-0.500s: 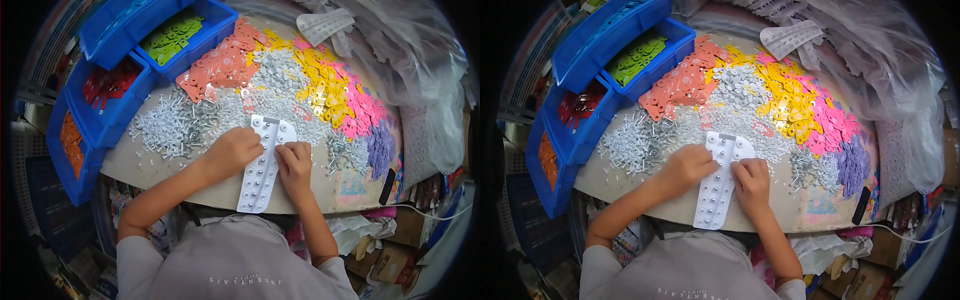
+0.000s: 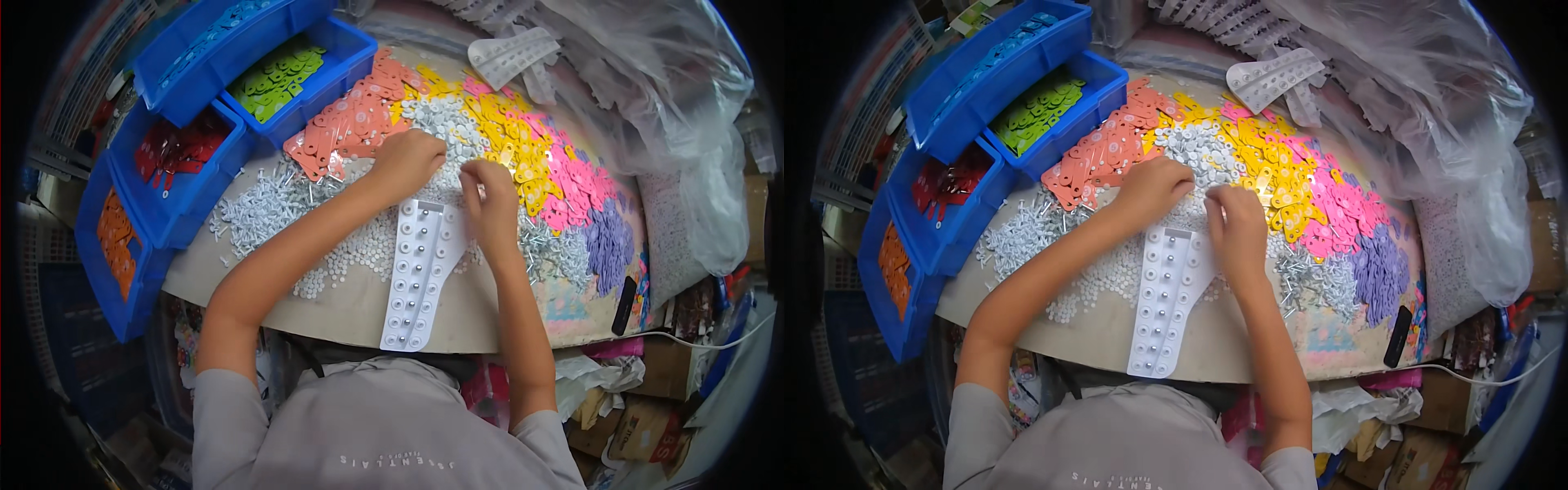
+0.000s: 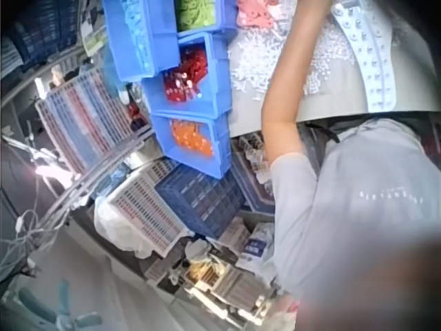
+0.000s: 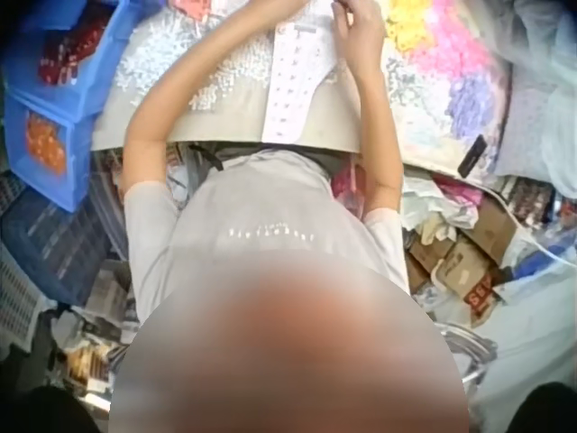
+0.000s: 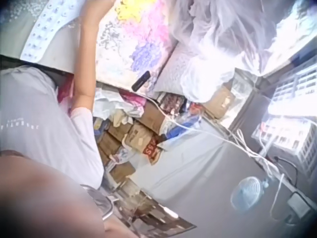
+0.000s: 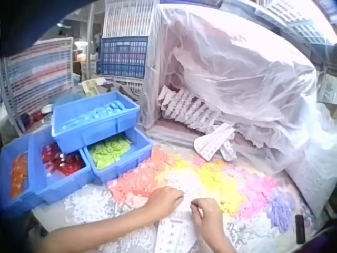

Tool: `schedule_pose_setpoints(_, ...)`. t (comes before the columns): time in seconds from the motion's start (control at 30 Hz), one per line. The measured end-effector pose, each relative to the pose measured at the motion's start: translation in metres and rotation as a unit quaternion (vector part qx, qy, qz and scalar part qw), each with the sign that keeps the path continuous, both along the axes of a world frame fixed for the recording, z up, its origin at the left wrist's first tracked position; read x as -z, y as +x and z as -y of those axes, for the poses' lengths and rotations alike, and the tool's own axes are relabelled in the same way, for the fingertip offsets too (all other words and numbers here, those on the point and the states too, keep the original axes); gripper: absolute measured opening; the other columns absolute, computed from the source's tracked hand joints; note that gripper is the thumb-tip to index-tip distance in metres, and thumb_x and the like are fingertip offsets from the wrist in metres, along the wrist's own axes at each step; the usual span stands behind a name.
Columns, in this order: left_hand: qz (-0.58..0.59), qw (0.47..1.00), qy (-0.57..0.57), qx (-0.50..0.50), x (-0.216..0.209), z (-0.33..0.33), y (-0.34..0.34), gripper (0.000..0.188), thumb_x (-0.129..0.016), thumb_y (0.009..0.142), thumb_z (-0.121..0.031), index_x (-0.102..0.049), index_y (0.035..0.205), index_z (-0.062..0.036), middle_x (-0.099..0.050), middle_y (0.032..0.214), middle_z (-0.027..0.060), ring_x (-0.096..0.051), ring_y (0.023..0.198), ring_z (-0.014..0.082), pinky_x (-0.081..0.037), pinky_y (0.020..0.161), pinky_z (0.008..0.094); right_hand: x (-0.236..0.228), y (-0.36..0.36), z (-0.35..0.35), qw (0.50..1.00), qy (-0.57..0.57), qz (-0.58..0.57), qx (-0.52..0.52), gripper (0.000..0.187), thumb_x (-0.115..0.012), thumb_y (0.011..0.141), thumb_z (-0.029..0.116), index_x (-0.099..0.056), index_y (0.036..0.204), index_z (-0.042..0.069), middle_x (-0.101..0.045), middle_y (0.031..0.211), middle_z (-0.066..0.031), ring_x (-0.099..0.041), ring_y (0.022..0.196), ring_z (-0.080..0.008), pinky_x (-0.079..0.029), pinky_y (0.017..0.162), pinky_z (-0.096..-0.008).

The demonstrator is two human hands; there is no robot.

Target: The recorder is assembling small toy xylophones by manually inserting colorful plastic keys into a white plastic base.

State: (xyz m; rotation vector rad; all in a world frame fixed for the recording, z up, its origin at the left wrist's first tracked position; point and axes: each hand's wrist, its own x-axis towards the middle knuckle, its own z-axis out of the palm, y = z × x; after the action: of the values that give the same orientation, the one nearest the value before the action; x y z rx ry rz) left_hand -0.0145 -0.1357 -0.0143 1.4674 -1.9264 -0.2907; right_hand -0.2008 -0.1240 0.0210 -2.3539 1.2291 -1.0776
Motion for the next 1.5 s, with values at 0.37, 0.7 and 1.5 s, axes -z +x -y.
schedule_pose_setpoints(0.37, 0.057, 0.997, 0.040, -0.017, 0.011, 0.018, -0.009, 0.012, -0.073, 0.082, -0.014, -0.072, 0.088, -0.0029, -0.071, 0.090, 0.0172, -0.067, 0.093, 0.0360, -0.055, 0.080, 0.0474, 0.039, 0.011, 0.060, 0.994, 0.020, -0.095, -0.059, 0.010, -0.069, 0.083, 0.003, -0.068, 0.093, 0.005, -0.061, 0.084, -0.0143, -0.062, 0.084, -0.0339, -0.049, 0.077, -0.0426)
schedule_pose_setpoints(0.7, -0.125, 0.990, 0.058, -0.024, -0.033, -0.048, 0.005, 0.014, -0.069, 0.086, -0.012, -0.070, 0.098, -0.0043, -0.069, 0.091, 0.0152, -0.065, 0.096, 0.0324, -0.053, 0.082, 0.0442, 0.030, 0.003, 0.048, 0.994, 0.029, -0.079, -0.071, 0.013, -0.068, 0.084, 0.000, -0.063, 0.095, 0.002, -0.064, 0.089, -0.0145, -0.062, 0.085, -0.0320, -0.050, 0.078, -0.0409)
schedule_pose_setpoints(1.5, -0.193, 0.970, 0.148, 0.027, -0.019, -0.171, 0.000, 0.013, -0.074, 0.085, -0.009, -0.066, 0.094, -0.0047, -0.062, 0.087, 0.0072, -0.062, 0.084, 0.0251, -0.050, 0.072, 0.0379, -0.005, -0.033, -0.112, 0.959, 0.277, 0.015, -0.061, 0.009, -0.069, 0.087, 0.003, -0.065, 0.095, 0.000, -0.064, 0.091, -0.0094, -0.059, 0.089, -0.0249, -0.048, 0.082, -0.0349)
